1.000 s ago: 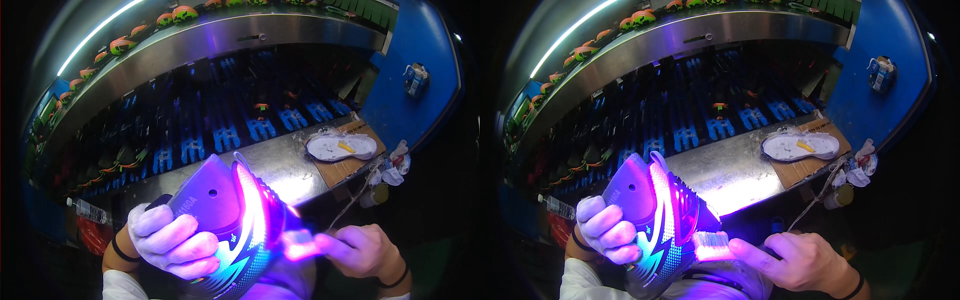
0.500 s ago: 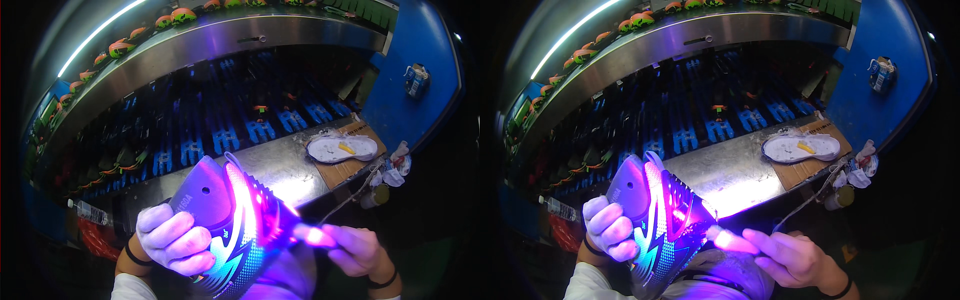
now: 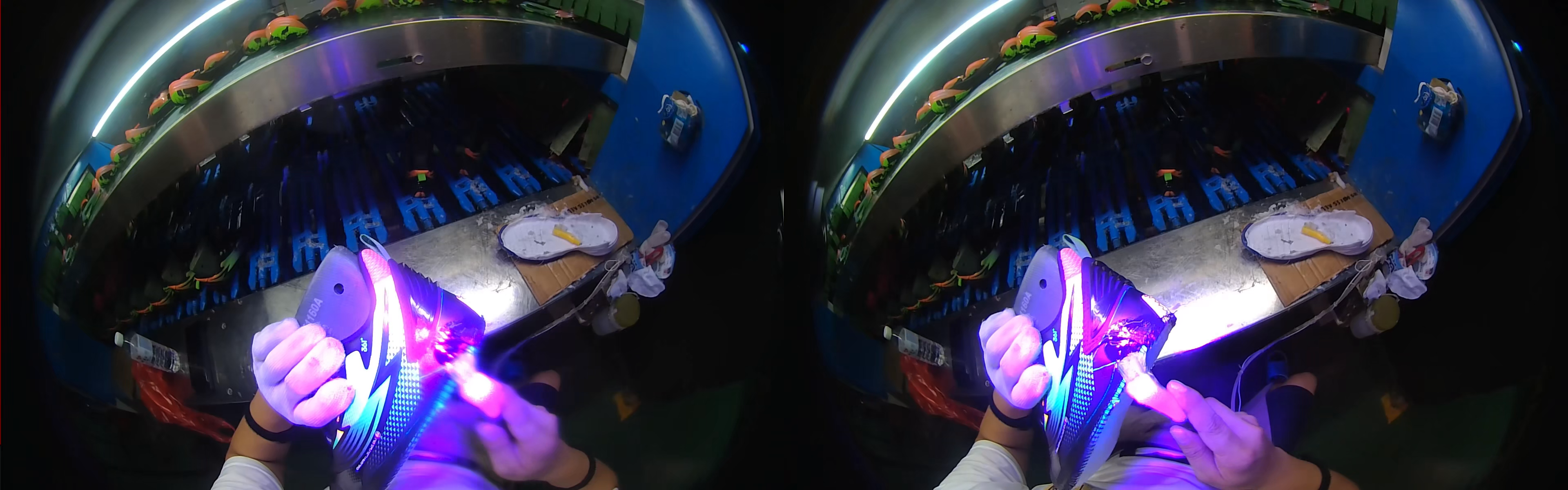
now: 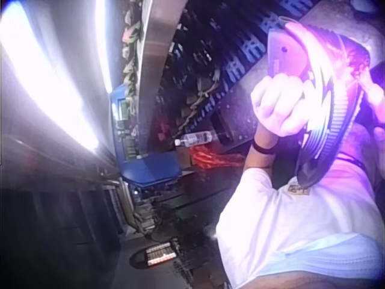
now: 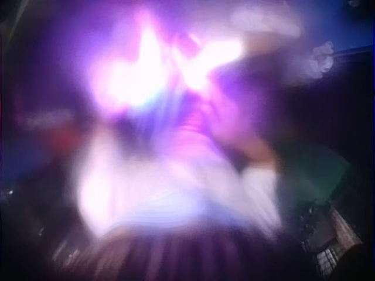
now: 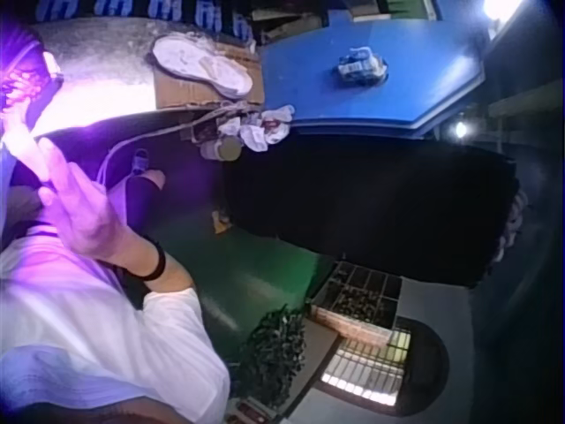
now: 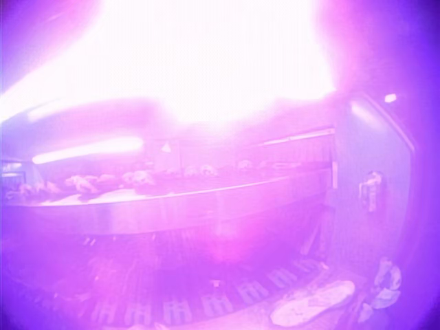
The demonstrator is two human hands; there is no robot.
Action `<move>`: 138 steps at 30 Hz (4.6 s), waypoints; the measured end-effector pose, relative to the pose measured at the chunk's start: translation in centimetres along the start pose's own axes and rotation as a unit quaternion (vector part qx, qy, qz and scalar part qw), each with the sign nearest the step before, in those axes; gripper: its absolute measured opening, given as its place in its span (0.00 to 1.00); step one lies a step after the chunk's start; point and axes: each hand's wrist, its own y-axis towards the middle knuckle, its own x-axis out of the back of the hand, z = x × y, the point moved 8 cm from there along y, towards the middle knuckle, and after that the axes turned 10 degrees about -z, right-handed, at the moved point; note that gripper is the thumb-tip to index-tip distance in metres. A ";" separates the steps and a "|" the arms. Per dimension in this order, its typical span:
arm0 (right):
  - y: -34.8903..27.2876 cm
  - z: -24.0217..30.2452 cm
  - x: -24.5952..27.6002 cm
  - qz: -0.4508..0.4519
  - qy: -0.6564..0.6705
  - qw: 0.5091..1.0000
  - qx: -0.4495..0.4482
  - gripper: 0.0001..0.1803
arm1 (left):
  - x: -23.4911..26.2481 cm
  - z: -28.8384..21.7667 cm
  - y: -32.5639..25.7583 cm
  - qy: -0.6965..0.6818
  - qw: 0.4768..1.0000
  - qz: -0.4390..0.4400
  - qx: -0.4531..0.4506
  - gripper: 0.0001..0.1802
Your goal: Applying adhesive to the edges of shoe soles using a small brush at a manufacturing station.
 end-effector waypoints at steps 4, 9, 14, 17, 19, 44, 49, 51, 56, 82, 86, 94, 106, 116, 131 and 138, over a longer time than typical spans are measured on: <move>0.1 -0.2 -1.0 -0.028 0.028 0.999 -0.002 0.23 | -0.3 0.1 0.1 0.008 1.000 -0.008 0.003 0.20; 0.2 1.6 -0.9 -0.111 0.078 0.988 0.080 0.27 | -0.8 0.3 0.1 0.003 1.000 -0.004 0.011 0.19; -0.3 2.2 -1.1 -0.109 -0.020 0.992 0.053 0.28 | -1.5 0.5 0.2 0.016 1.000 0.003 0.015 0.18; 0.0 2.4 -2.4 -0.104 0.011 0.994 0.027 0.28 | -1.9 0.8 0.2 0.012 1.000 -0.005 0.021 0.16; 0.0 3.1 -1.5 -0.119 0.067 0.990 0.041 0.28 | -2.1 1.0 0.2 0.015 1.000 -0.003 0.011 0.16; -1.1 2.8 1.1 0.110 -0.194 0.968 0.118 0.30 | -5.3 2.0 3.3 0.029 0.996 0.019 -0.088 0.10; -1.6 2.4 1.9 0.124 -0.222 0.956 0.144 0.29 | -6.2 1.9 3.4 0.025 0.995 0.041 -0.087 0.14; -1.7 2.1 2.2 0.099 -0.192 0.965 0.148 0.27 | -6.6 1.9 3.3 0.015 0.995 0.051 -0.083 0.17; -2.2 1.3 2.3 0.068 -0.114 0.985 0.111 0.25 | -7.3 2.0 3.3 0.007 0.995 0.066 -0.068 0.21; -1.4 1.3 2.6 0.065 -0.083 0.994 0.016 0.21 | -8.5 3.0 0.7 -0.014 0.985 0.169 0.012 0.33; -0.4 0.5 2.5 0.006 0.016 1.000 0.018 0.22 | -8.5 3.0 0.5 -0.015 0.985 0.170 0.014 0.32; -1.2 1.6 2.6 0.069 0.021 0.997 0.030 0.22 | -8.4 3.2 0.7 -0.037 0.981 0.189 0.034 0.29; -0.6 2.4 4.1 0.059 -0.203 0.972 0.106 0.26 | -8.9 1.9 -0.8 -0.115 0.913 0.378 0.106 0.29; 0.1 1.9 2.9 0.050 -0.146 0.971 0.185 0.29 | -8.8 0.8 -4.3 -0.305 0.746 0.544 0.233 0.20; 2.8 0.4 0.1 0.064 -0.135 0.969 0.197 0.27 | -8.6 1.4 -6.3 -0.407 0.555 0.647 0.329 0.27; 3.6 -0.5 -0.7 0.053 -0.132 0.970 0.196 0.33 | -8.8 1.1 -7.0 -0.477 0.497 0.624 0.369 0.30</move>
